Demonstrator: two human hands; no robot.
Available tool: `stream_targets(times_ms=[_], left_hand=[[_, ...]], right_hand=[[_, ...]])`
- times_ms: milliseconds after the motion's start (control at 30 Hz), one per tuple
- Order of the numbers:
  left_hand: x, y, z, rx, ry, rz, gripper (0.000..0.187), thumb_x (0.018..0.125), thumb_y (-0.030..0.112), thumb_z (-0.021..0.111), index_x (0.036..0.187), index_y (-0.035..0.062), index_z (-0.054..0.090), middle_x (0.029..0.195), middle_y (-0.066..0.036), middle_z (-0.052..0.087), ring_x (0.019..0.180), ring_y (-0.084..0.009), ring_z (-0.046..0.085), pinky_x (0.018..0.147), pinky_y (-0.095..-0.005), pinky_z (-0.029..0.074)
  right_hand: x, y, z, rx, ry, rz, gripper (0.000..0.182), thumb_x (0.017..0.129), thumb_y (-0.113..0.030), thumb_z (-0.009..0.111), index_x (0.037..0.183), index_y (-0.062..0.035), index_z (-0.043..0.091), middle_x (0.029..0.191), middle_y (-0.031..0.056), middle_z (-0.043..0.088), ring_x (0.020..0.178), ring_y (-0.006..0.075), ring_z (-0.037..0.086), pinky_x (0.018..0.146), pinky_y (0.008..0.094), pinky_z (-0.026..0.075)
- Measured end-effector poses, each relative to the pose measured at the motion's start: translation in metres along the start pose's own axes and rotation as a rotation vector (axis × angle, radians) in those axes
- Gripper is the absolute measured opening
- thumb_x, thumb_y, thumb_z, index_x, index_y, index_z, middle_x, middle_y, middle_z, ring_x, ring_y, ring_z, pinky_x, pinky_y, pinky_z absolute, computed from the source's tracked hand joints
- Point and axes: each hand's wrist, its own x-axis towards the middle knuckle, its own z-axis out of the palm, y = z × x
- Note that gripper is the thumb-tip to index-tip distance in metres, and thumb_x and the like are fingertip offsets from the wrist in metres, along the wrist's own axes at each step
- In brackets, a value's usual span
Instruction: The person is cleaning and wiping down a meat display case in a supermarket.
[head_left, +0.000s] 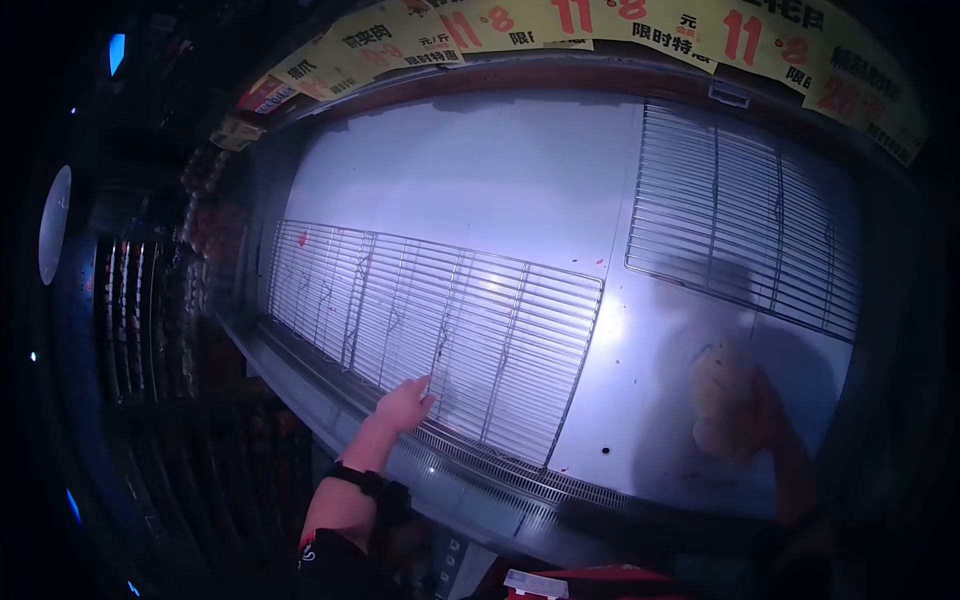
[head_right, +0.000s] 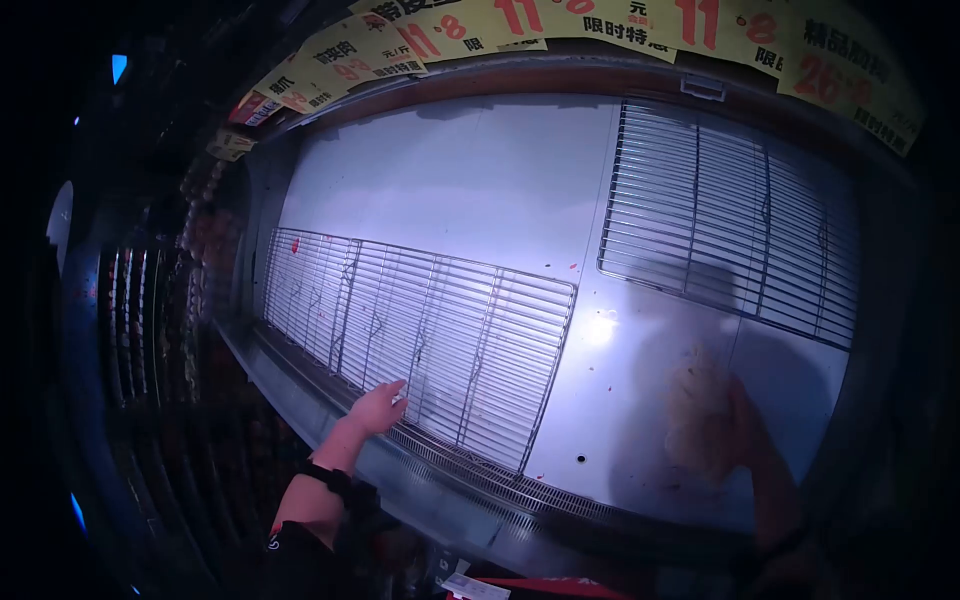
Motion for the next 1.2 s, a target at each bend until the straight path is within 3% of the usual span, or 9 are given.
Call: stream_targets(times_ms=[67, 167, 333, 400, 500, 600, 800, 900, 1200], left_hand=[[0.003, -0.024, -0.004, 0.044, -0.023, 0.002, 0.054, 0.096, 0.039, 0.054, 0.142, 0.0104, 0.048, 0.128, -0.023, 0.057, 0.119, -0.0395, 0.057, 0.101, -0.0467, 0.047], [0.032, -0.075, -0.002, -0.007, 0.026, -0.001, 0.06, 0.093, 0.044, 0.058, 0.142, 0.0098, 0.049, 0.131, -0.022, 0.056, 0.123, -0.0382, 0.055, 0.102, -0.0461, 0.046], [0.098, -0.135, -0.034, 0.039, -0.014, 0.032, 0.076, 0.088, 0.051, 0.064, 0.144, 0.0035, 0.043, 0.13, -0.027, 0.054, 0.122, -0.0419, 0.054, 0.101, -0.0481, 0.047], [0.118, -0.155, -0.04, 0.035, 0.015, 0.014, 0.086, 0.085, 0.052, 0.067, 0.148, 0.0045, 0.034, 0.136, -0.028, 0.049, 0.122, -0.0434, 0.053, 0.1, -0.0495, 0.047], [0.135, -0.177, -0.045, 0.076, -0.05, -0.027, 0.107, 0.078, 0.061, 0.071, 0.156, 0.0094, 0.017, 0.152, -0.026, 0.032, 0.132, -0.0476, 0.042, 0.106, -0.0536, 0.042], [0.135, -0.181, -0.057, 0.189, -0.195, 0.008, 0.119, 0.074, 0.067, 0.072, 0.159, 0.0138, 0.007, 0.16, -0.025, 0.015, 0.142, -0.0507, 0.026, 0.111, -0.0634, 0.029], [0.165, -0.199, -0.026, 0.078, -0.315, 0.074, 0.128, 0.072, 0.07, 0.072, 0.159, 0.0179, -0.006, 0.163, -0.022, -0.009, 0.146, -0.0554, 0.001, 0.106, -0.0791, 0.015], [0.166, -0.196, -0.019, 0.094, -0.359, 0.104, 0.128, 0.074, 0.07, 0.07, 0.157, 0.0147, -0.01, 0.162, -0.024, -0.009, 0.144, -0.0589, 0.001, 0.103, -0.0801, 0.019], [0.164, -0.189, -0.052, 0.116, -0.513, 0.132, 0.101, 0.086, 0.062, 0.063, 0.157, 0.0157, 0.007, 0.164, -0.02, -0.003, 0.145, -0.0579, 0.002, 0.105, -0.0779, 0.02]], right_hand=[[0.031, -0.005, 0.021, 0.527, -0.16, 0.09, 0.062, 0.093, -0.031, 0.066, 0.144, -0.0046, 0.042, 0.13, 0.0124, 0.058, 0.121, 0.0248, 0.056, 0.103, 0.0383, 0.046], [0.042, -0.041, 0.13, -0.229, -0.074, -0.271, 0.071, 0.083, -0.001, 0.063, 0.149, -0.0047, 0.036, 0.141, 0.0096, 0.049, 0.13, 0.0225, 0.05, 0.108, 0.0351, 0.039], [0.11, -0.035, 0.224, 0.021, -0.028, -0.099, 0.079, 0.077, 0.008, 0.05, 0.152, -0.0052, 0.03, 0.143, 0.0094, 0.047, 0.133, 0.0194, 0.045, 0.111, 0.033, 0.034], [0.154, -0.016, 0.251, -0.039, 0.093, -0.175, 0.076, 0.078, 0.005, 0.053, 0.151, -0.0082, 0.035, 0.143, 0.0141, 0.047, 0.136, 0.0262, 0.042, 0.113, 0.0361, 0.033], [0.19, 0.01, 0.283, -1.074, 0.606, -0.653, 0.07, 0.08, -0.006, 0.063, 0.147, -0.0119, 0.043, 0.143, 0.0208, 0.043, 0.139, 0.039, 0.035, 0.114, 0.0446, 0.032], [0.192, 0.013, 0.337, -1.47, 0.332, -0.589, 0.069, 0.075, -0.018, 0.075, 0.14, -0.0154, 0.052, 0.143, 0.0254, 0.038, 0.139, 0.0496, 0.028, 0.112, 0.0548, 0.031], [0.237, 0.048, 0.332, -1.487, 0.542, -0.649, 0.065, 0.06, -0.008, 0.077, 0.124, -0.0119, 0.063, 0.131, 0.0238, 0.047, 0.128, 0.049, 0.039, 0.105, 0.0568, 0.036], [0.282, 0.047, 0.392, -1.454, 0.498, -0.732, 0.062, 0.06, -0.004, 0.075, 0.121, -0.0094, 0.064, 0.118, 0.0194, 0.053, 0.117, 0.0451, 0.046, 0.097, 0.054, 0.041], [0.455, 0.02, 0.597, -1.578, 0.111, -0.827, 0.047, 0.069, -0.018, 0.072, 0.116, -0.0152, 0.071, 0.121, 0.006, 0.056, 0.128, 0.0352, 0.041, 0.098, 0.0478, 0.039]])
